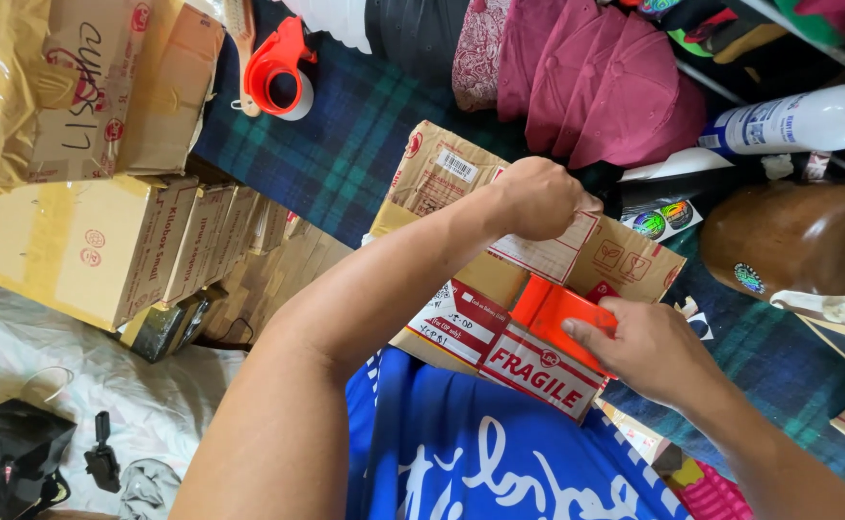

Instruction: The person places items into cardboard boxes, adds small labels or stickers inside, and seals the boxes with a tape dispenser.

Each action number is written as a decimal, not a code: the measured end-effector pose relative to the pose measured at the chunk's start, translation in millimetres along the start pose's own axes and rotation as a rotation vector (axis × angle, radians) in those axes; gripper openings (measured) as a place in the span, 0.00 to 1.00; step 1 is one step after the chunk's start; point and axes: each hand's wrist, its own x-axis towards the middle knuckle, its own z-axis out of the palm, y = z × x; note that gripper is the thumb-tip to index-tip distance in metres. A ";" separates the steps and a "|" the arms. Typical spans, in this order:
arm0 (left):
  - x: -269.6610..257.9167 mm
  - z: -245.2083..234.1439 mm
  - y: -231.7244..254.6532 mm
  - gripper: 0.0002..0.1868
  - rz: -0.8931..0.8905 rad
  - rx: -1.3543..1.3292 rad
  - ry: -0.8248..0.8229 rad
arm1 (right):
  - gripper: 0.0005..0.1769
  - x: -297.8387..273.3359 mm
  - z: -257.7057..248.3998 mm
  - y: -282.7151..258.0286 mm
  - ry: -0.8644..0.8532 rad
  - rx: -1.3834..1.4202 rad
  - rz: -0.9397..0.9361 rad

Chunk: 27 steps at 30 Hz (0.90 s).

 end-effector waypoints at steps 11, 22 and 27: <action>-180.0 12.5 77.7 0.38 -0.408 0.224 0.790 | 0.27 -4.4 -9.1 -14.0 -0.090 -0.026 0.037; -224.2 62.5 81.5 0.42 -0.464 0.180 0.504 | 0.23 -0.1 4.3 -1.9 0.002 0.218 -0.048; -226.5 73.3 77.3 0.62 -0.410 0.185 0.565 | 0.21 -12.7 7.9 -14.8 -0.013 0.365 0.059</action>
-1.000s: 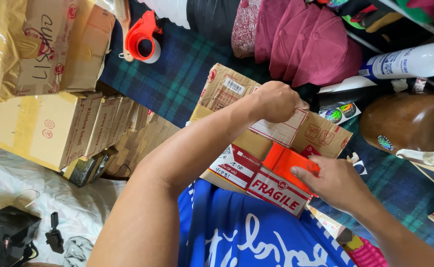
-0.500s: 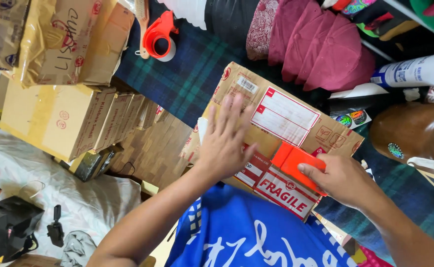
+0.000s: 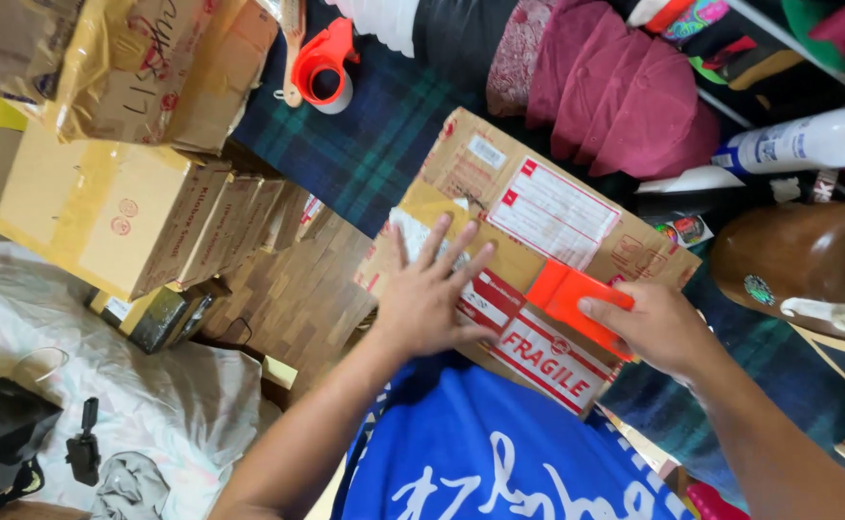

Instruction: The person places items into cardboard boxes, adds small labels or stickers inside, and seals the boxes with a tape dispenser.

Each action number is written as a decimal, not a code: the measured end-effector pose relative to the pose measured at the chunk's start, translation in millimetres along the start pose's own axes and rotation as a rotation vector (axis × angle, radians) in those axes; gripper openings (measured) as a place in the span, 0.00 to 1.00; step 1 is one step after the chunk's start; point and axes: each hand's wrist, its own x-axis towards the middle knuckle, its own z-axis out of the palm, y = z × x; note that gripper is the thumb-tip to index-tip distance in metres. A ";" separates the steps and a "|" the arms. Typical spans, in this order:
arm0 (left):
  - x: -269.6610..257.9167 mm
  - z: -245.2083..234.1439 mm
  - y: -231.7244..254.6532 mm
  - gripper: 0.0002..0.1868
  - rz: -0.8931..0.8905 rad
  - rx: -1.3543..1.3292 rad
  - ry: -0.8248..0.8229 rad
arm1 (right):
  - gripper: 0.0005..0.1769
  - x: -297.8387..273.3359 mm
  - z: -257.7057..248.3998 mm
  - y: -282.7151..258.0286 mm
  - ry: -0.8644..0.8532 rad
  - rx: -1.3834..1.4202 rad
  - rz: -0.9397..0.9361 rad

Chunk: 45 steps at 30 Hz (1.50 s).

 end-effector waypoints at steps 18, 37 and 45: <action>17.1 -0.6 22.7 0.50 -0.042 0.008 -0.305 | 0.29 -14.5 -8.3 64.4 0.050 -0.073 -0.253; 40.4 35.2 104.6 0.49 0.246 0.093 -0.190 | 0.22 38.5 -17.1 271.5 -0.024 0.175 -0.132; 50.2 45.6 141.3 0.77 0.304 0.231 -0.232 | 0.21 31.8 -18.2 251.8 -0.047 0.182 -0.216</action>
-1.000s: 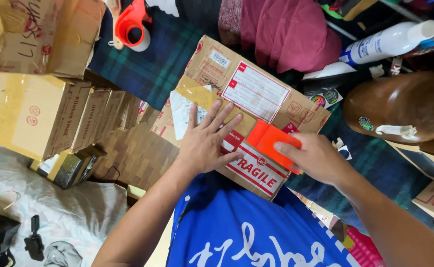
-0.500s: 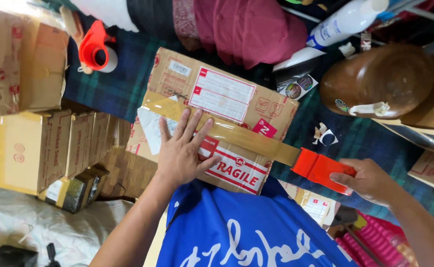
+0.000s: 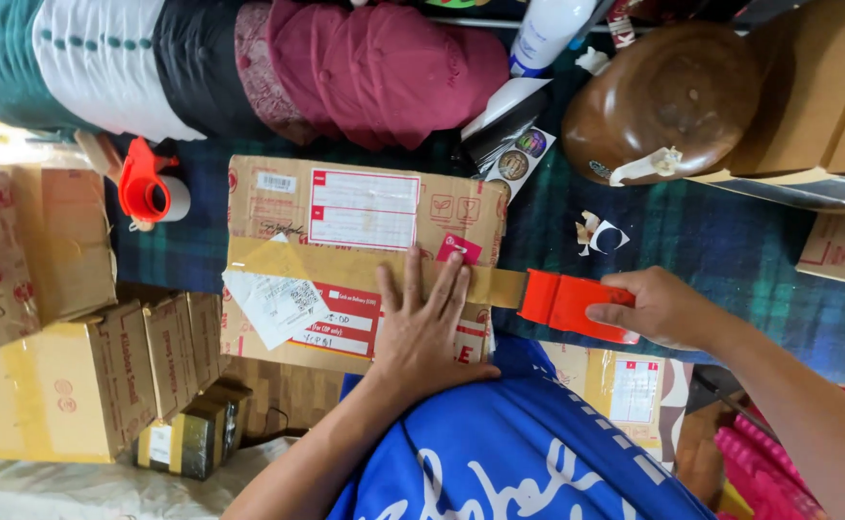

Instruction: The person places items into cardboard boxes, adds small labels or stickers inside, and seals the boxes with a tape dispenser.

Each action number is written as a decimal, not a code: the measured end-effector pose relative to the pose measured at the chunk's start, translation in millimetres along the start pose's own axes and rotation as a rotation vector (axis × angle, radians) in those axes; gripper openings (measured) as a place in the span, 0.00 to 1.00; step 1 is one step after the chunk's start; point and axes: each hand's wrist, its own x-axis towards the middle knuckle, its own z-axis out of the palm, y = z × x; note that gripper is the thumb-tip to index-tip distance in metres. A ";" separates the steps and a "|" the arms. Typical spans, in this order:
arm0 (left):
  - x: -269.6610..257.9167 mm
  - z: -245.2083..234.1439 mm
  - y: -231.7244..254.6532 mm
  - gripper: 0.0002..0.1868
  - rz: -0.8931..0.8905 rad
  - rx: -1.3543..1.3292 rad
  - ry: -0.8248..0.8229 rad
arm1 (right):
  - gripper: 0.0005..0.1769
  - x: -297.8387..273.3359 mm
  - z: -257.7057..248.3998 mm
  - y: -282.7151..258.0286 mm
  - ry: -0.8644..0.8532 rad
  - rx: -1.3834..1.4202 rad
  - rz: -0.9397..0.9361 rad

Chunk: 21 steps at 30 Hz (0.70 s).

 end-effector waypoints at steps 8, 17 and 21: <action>11.7 12.1 17.6 0.52 0.219 -0.153 0.097 | 0.18 18.1 12.1 39.1 0.042 0.191 -0.256; 11.7 2.1 20.5 0.56 0.203 -0.107 0.068 | 0.29 -7.5 24.6 83.8 0.212 -0.008 -0.129; 12.4 0.2 22.8 0.56 0.219 -0.056 0.058 | 0.32 13.6 25.7 51.3 0.213 -0.136 -0.080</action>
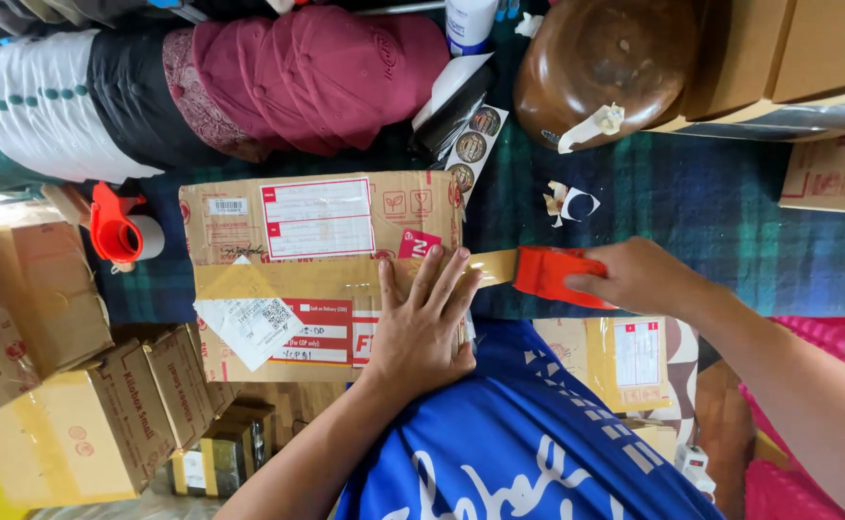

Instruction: The person places items into cardboard boxes, adds small labels or stickers inside, and seals the boxes with a tape dispenser.

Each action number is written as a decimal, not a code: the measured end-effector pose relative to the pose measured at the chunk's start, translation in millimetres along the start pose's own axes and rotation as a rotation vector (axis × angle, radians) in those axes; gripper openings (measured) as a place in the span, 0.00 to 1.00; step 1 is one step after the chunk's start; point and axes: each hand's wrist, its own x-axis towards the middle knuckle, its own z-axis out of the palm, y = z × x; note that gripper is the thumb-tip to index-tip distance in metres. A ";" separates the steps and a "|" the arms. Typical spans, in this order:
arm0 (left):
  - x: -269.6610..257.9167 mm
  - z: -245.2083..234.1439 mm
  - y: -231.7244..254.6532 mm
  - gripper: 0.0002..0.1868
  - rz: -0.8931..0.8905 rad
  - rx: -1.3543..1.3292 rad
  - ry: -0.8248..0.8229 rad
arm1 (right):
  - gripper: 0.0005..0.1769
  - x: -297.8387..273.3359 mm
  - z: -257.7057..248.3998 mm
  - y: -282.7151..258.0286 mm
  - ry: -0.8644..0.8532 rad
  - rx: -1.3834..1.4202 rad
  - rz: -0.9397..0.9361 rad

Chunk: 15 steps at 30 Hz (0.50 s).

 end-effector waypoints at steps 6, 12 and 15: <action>19.7 -7.9 9.6 0.48 0.117 0.218 -0.117 | 0.31 19.8 2.0 -52.3 -0.013 -0.155 0.041; 31.2 -2.6 24.1 0.46 0.187 0.318 -0.379 | 0.29 31.6 11.8 -86.5 0.073 -0.244 0.011; 35.7 -6.4 31.5 0.46 0.183 0.415 -0.471 | 0.27 36.1 15.2 -98.2 0.058 -0.310 0.015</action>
